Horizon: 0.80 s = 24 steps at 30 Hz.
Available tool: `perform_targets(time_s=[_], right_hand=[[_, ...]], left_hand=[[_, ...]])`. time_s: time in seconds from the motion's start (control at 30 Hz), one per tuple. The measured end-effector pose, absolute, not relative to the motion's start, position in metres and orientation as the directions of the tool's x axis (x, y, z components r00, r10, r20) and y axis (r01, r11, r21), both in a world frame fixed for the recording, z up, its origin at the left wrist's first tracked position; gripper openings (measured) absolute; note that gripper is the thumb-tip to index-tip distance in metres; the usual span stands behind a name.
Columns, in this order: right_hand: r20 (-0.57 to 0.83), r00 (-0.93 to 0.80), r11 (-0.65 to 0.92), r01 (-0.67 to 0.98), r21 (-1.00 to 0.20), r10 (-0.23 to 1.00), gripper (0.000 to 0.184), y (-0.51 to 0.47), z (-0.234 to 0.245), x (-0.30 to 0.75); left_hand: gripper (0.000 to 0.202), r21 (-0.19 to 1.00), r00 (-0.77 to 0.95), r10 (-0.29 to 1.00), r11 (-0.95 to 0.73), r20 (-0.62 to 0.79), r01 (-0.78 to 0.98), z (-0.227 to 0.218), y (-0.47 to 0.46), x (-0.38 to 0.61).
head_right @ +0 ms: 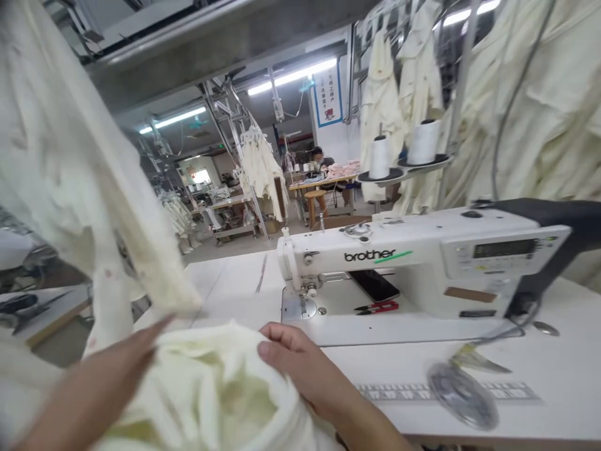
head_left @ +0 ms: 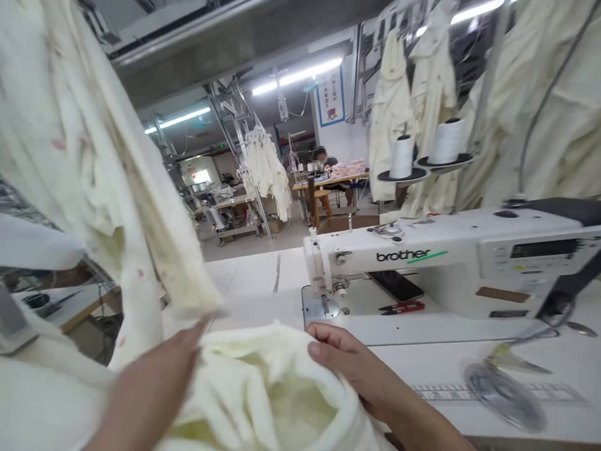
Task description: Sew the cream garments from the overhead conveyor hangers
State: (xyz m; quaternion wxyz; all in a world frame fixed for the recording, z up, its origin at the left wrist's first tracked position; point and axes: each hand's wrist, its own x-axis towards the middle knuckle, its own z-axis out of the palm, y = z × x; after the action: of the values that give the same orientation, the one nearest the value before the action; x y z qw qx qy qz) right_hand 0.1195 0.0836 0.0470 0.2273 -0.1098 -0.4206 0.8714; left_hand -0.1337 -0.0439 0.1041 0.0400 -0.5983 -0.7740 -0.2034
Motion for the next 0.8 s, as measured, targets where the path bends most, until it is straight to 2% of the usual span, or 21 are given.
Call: perform_targets(time_s=[0.07,0.13,0.23,0.33,0.43,0.5,0.57,0.63,0.7,0.8], right_hand=[[-0.046,-0.842,-0.532,-0.296,-0.793,0.538,0.028,0.078,0.028,0.113],[-0.068,-0.829,-0.53,-0.289,-0.797,0.554,0.027,0.076,0.015,0.111],[-0.081,-0.815,-0.491,-0.263,-0.83,0.574,0.027,0.077,0.009,0.121],[-0.083,-0.799,-0.389,-0.196,-0.9,0.596,0.027,0.08,0.012,0.139],[-0.085,-0.765,-0.208,-0.066,-0.976,0.638,0.026,0.084,0.016,0.156],[-0.056,-0.765,-0.009,0.066,-0.998,0.642,0.028,0.087,0.02,0.163],[0.028,-0.752,0.199,0.137,-0.97,0.659,0.028,0.091,0.027,0.165],[0.124,-0.717,0.329,0.153,-0.932,0.686,0.022,0.094,0.034,0.163],[0.164,-0.694,0.376,0.164,-0.912,0.701,0.021,0.095,0.04,0.159],[0.126,-0.687,0.353,0.2,-0.914,0.716,0.01,0.094,0.043,0.153]], left_hand=[[0.045,0.261,-0.171,0.951,0.102,0.257,0.96,0.074,-0.028,-0.112],[0.047,0.416,-0.116,0.977,0.032,0.179,0.909,0.055,-0.008,-0.085],[0.029,0.715,-0.149,0.988,0.074,0.043,0.695,0.044,0.017,-0.052],[0.013,0.853,-0.102,0.993,0.1,-0.055,0.512,0.04,0.03,-0.036],[0.012,0.898,-0.131,0.991,0.078,-0.023,0.432,0.04,0.03,-0.03],[0.017,0.904,-0.16,0.987,0.048,0.022,0.425,0.041,0.028,-0.026],[0.018,0.892,-0.128,0.991,0.024,0.038,0.452,0.042,0.025,-0.021],[0.018,0.882,-0.086,0.996,0.012,0.032,0.471,0.042,0.024,-0.016],[0.016,0.88,-0.098,0.995,0.047,-0.001,0.473,0.04,0.024,-0.011],[0.012,0.866,-0.166,0.983,0.148,-0.077,0.477,0.036,0.026,-0.008]])
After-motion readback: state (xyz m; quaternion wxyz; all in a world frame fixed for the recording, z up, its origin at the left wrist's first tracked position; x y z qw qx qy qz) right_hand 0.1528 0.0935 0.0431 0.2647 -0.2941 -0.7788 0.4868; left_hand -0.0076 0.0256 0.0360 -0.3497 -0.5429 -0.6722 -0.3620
